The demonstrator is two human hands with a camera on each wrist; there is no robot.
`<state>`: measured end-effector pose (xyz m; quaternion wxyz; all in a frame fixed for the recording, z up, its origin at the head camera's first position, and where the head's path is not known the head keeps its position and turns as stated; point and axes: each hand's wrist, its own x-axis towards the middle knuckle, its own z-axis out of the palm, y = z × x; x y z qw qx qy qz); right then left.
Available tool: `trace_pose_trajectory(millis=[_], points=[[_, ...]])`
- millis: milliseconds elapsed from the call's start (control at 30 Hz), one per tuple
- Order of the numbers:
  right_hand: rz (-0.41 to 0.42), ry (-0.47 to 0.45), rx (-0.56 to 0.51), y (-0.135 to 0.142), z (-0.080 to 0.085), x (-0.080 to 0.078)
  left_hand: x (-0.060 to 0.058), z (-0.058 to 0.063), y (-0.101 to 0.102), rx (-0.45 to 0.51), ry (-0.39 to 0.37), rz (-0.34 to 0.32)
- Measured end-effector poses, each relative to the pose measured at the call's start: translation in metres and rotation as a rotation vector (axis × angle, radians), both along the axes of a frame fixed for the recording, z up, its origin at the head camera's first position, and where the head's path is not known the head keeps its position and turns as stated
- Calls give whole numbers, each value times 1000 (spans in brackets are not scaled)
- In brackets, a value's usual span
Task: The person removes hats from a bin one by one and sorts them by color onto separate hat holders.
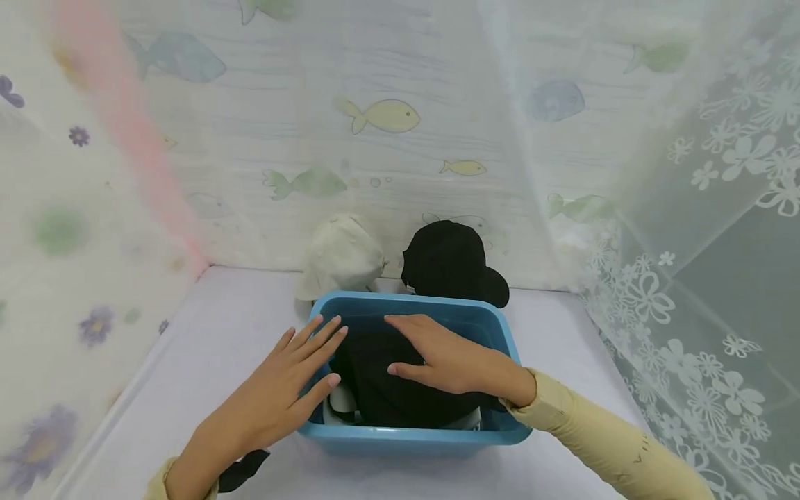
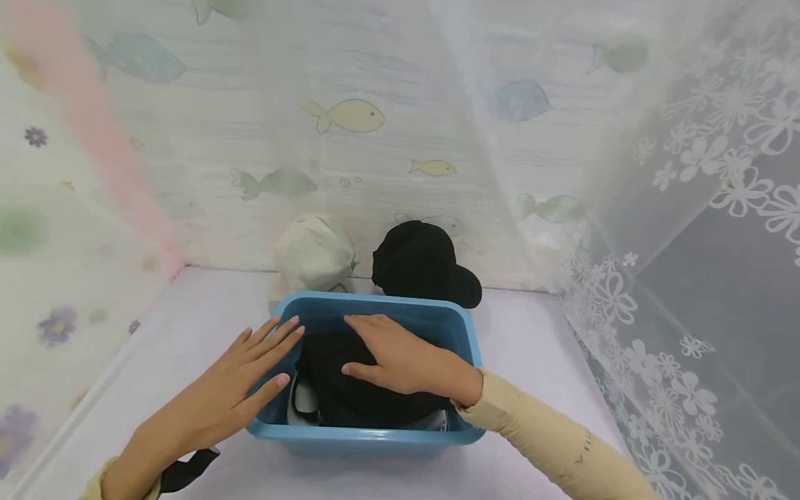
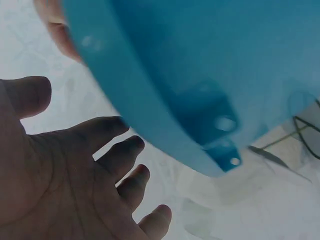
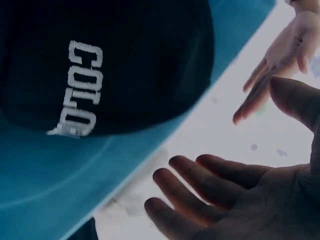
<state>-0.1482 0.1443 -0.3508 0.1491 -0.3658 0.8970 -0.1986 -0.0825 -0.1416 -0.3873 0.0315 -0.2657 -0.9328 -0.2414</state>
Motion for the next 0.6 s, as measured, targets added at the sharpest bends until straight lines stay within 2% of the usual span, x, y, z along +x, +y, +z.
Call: trace_pose_trajectory(millis=[400,500,600], points=[[182,-47,71,-41,-31,-26,-2,-24,-14,-76,49,64],[204,-41,63,-50,-38,-32,-2,-28,-15,-68,65,52],[190,-54,66,-55,-43,-37,-3,-33,-14,-59,78,38]])
